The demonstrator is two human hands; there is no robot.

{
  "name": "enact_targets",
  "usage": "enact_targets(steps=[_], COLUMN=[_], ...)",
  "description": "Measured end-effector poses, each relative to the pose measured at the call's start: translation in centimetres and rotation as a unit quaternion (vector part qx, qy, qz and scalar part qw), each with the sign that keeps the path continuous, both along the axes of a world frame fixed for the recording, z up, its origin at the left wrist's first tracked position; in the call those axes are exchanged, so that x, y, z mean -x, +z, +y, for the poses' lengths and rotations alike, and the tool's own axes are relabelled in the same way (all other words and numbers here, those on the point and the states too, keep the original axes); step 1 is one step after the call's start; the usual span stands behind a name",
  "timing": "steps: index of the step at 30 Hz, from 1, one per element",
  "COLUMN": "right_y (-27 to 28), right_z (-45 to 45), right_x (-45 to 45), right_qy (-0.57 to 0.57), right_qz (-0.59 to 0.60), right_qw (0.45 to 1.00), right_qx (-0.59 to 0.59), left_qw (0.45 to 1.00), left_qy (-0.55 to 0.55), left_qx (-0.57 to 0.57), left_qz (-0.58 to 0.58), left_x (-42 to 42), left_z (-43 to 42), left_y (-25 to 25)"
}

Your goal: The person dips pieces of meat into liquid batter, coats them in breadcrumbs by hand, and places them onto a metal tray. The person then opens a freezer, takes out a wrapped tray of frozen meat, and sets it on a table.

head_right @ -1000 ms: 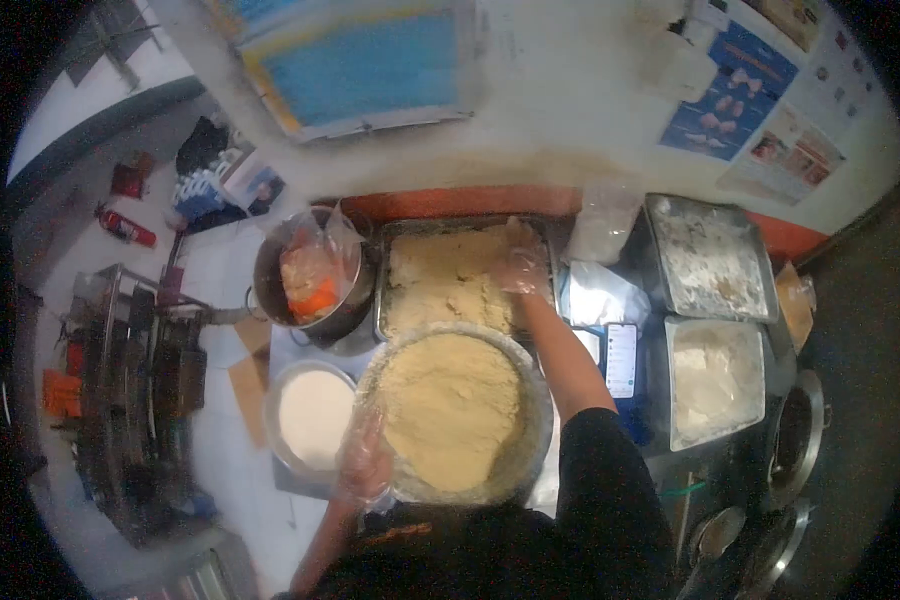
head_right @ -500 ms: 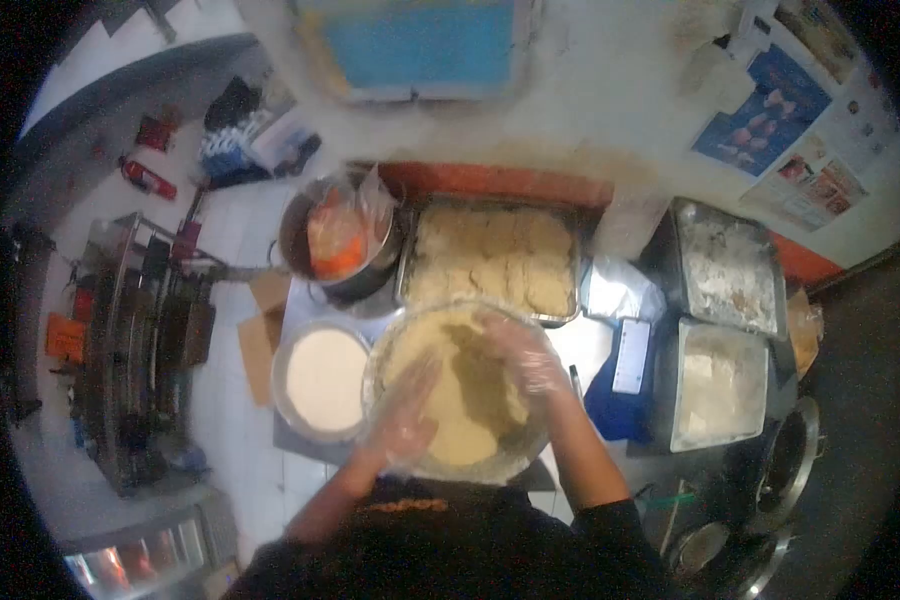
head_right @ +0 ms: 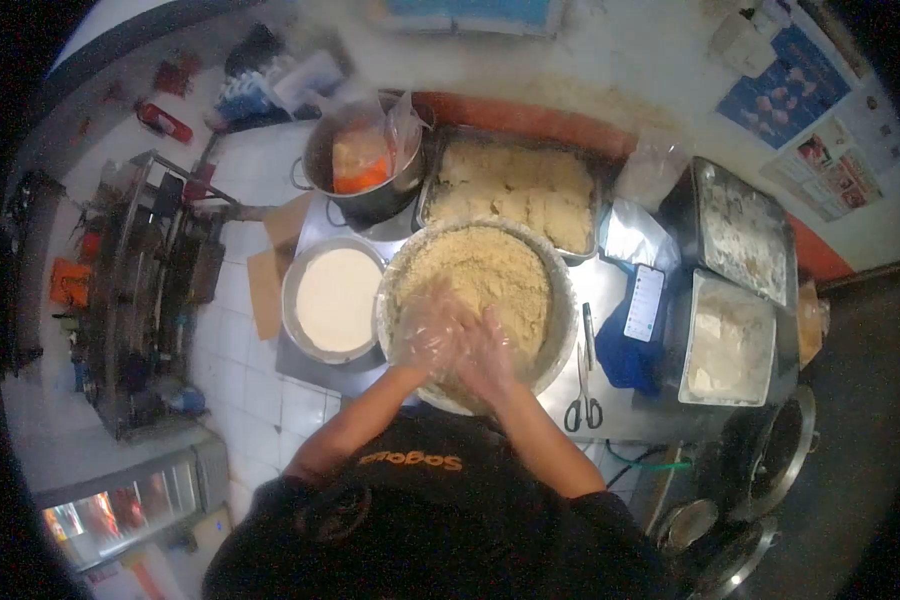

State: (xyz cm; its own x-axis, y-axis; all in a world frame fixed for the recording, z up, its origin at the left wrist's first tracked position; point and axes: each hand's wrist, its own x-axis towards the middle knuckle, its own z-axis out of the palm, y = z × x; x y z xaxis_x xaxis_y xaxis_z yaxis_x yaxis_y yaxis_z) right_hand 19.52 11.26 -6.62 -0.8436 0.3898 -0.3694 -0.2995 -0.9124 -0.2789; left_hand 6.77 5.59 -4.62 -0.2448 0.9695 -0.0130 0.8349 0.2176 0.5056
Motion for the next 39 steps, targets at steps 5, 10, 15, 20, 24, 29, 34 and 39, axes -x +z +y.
enact_targets(steps=[5, 10, 15, 20, 24, 29, 34, 39], right_y=[1.2, 3.3, 0.1, 4.1, 5.2, 7.5, 7.6, 3.6], right_z=[-0.5, 0.1, 1.9, 2.0, -0.3, -7.6, -19.0, -32.9], right_x=[-0.1, -3.3, -4.1, -2.6, 0.0, 5.7, 14.5, 23.8], right_qy=[-0.023, -0.029, 0.002, -0.013, 0.04, 0.121, 0.24, 0.303], right_qz=[-0.028, -0.114, -0.264, -0.19, -0.143, -0.083, -0.11, -0.155], right_qw=[0.999, 0.983, 0.947, 0.961, 0.967, 0.974, 0.936, 0.92], right_qx=[-0.014, -0.144, -0.18, -0.2, -0.207, -0.175, -0.231, -0.196], left_qw=[0.988, 0.968, 0.937, 0.97, 0.968, 0.91, 0.906, 0.883], left_qy=[-0.022, 0.075, 0.047, 0.139, 0.142, 0.336, 0.36, 0.452], left_qx=[-0.08, -0.131, -0.175, -0.197, -0.195, -0.237, -0.194, -0.128], left_qz=[0.128, -0.199, -0.3, -0.023, 0.068, -0.054, 0.112, 0.027], left_x=[-3.0, -0.9, -2.0, 1.3, 4.6, 6.7, 12.1, 16.5], left_z=[-0.7, -1.6, -3.4, -10.1, -18.2, -28.1, -41.3, -60.1], left_y=[-1.8, -3.1, -3.1, 0.0, 1.7, 3.0, 0.8, -4.7])
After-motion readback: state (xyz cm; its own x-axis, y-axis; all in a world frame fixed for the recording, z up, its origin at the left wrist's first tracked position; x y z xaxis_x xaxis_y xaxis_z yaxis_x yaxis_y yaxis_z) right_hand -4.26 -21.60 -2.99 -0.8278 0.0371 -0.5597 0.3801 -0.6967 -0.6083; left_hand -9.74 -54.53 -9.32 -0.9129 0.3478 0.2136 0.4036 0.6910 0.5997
